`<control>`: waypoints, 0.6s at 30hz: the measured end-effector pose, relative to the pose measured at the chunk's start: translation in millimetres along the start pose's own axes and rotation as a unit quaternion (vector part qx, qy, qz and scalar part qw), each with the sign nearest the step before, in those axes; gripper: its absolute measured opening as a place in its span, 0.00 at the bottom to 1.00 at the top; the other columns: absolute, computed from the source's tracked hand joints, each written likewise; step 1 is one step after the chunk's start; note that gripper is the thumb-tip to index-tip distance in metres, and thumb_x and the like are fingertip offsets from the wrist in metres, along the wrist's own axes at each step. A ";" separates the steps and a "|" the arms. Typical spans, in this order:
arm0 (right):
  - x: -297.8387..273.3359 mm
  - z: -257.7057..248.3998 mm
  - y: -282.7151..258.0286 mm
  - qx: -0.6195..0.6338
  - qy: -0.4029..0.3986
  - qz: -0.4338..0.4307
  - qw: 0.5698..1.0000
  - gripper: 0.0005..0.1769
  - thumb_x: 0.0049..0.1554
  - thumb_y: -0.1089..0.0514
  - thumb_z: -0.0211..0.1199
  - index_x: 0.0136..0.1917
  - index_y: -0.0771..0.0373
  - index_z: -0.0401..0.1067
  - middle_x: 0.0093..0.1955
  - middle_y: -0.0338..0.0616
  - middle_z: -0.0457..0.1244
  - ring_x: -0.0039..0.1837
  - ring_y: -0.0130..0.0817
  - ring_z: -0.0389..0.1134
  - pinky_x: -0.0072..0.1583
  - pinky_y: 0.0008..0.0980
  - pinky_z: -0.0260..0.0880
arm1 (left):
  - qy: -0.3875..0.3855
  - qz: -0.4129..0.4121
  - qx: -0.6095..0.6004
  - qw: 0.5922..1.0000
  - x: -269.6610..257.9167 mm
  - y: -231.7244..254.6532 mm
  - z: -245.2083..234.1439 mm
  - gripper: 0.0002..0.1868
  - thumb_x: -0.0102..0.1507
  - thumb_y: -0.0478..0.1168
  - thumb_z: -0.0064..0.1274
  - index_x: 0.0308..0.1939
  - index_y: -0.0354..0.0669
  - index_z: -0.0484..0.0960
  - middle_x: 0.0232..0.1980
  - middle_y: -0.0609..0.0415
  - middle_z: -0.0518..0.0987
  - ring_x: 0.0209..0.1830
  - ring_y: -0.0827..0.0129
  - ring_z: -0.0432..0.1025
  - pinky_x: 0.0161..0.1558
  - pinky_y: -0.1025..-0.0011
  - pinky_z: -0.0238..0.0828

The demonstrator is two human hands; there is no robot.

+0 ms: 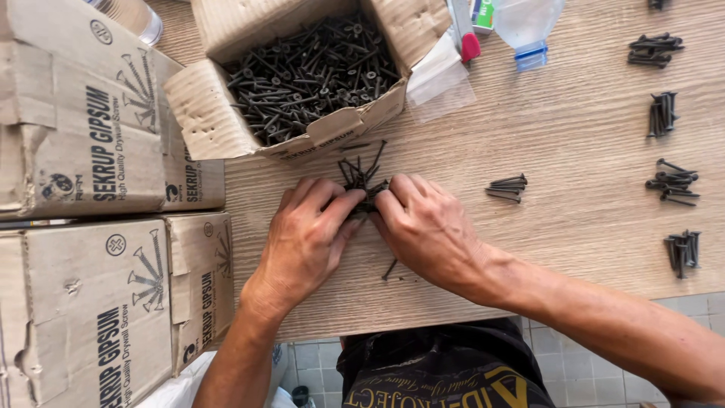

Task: The person sorts black drywall screws from a cardboard box onto a wooden table, arranging them into small piles. The person repeatedly picks up screws, separates them, and places them in organized groups on the table surface.

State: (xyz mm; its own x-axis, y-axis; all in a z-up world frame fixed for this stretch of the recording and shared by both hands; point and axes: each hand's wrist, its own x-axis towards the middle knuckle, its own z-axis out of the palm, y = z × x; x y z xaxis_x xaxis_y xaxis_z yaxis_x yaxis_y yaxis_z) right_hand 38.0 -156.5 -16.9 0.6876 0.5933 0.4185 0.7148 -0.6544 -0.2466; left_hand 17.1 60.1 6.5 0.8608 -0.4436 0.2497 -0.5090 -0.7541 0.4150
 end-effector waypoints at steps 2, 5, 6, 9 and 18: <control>0.9 2.8 1.2 0.001 -0.003 -0.018 1.000 0.08 0.58 0.60 0.66 0.40 0.60 0.67 0.38 0.44 0.56 0.41 0.45 0.67 0.43 0.39 0.70 | 0.006 -0.001 0.006 1.000 -2.4 -2.3 0.0 0.16 0.64 0.42 0.64 0.56 0.47 0.84 0.43 0.54 0.74 0.48 0.55 0.74 0.47 0.57 0.73; 1.1 5.1 6.9 0.009 -0.016 -0.052 0.998 0.07 0.57 0.62 0.64 0.40 0.61 0.67 0.38 0.45 0.56 0.41 0.46 0.66 0.42 0.39 0.69 | 0.018 -0.003 0.011 1.000 -4.1 -4.3 -2.3 0.16 0.64 0.42 0.64 0.55 0.47 0.84 0.42 0.54 0.73 0.46 0.54 0.73 0.46 0.56 0.73; 0.7 5.1 9.6 0.015 -0.025 -0.068 0.997 0.07 0.57 0.63 0.63 0.40 0.62 0.66 0.38 0.47 0.56 0.41 0.47 0.66 0.41 0.39 0.69 | 0.024 -0.003 0.009 1.000 -4.0 -4.5 -3.5 0.15 0.64 0.42 0.64 0.54 0.47 0.84 0.41 0.54 0.72 0.45 0.53 0.73 0.45 0.56 0.73; 1.2 -16.4 10.0 0.068 -0.033 -0.076 0.994 0.08 0.62 0.63 0.61 0.42 0.65 0.66 0.39 0.49 0.56 0.42 0.52 0.67 0.43 0.43 0.69 | 0.027 -0.005 0.024 0.999 -7.4 -4.6 -5.3 0.14 0.66 0.44 0.61 0.55 0.48 0.84 0.41 0.54 0.73 0.45 0.53 0.73 0.45 0.56 0.73; -34.0 -40.2 37.4 0.061 -0.091 0.005 0.994 0.10 0.70 0.56 0.58 0.49 0.63 0.67 0.45 0.47 0.61 0.44 0.45 0.64 0.48 0.44 0.68 | -0.067 0.002 0.091 0.994 -26.1 64.6 12.5 0.22 0.58 0.53 0.76 0.43 0.43 0.84 0.41 0.50 0.79 0.41 0.58 0.72 0.38 0.58 0.72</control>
State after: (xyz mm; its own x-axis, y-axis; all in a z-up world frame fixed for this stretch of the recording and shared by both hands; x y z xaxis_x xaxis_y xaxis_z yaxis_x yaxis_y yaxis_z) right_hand 36.2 -220.0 -5.2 0.6987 0.6693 0.2526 0.7100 -0.6057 -0.3592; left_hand -38.2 16.9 15.9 0.8578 -0.4981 0.1266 -0.5136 -0.8219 0.2462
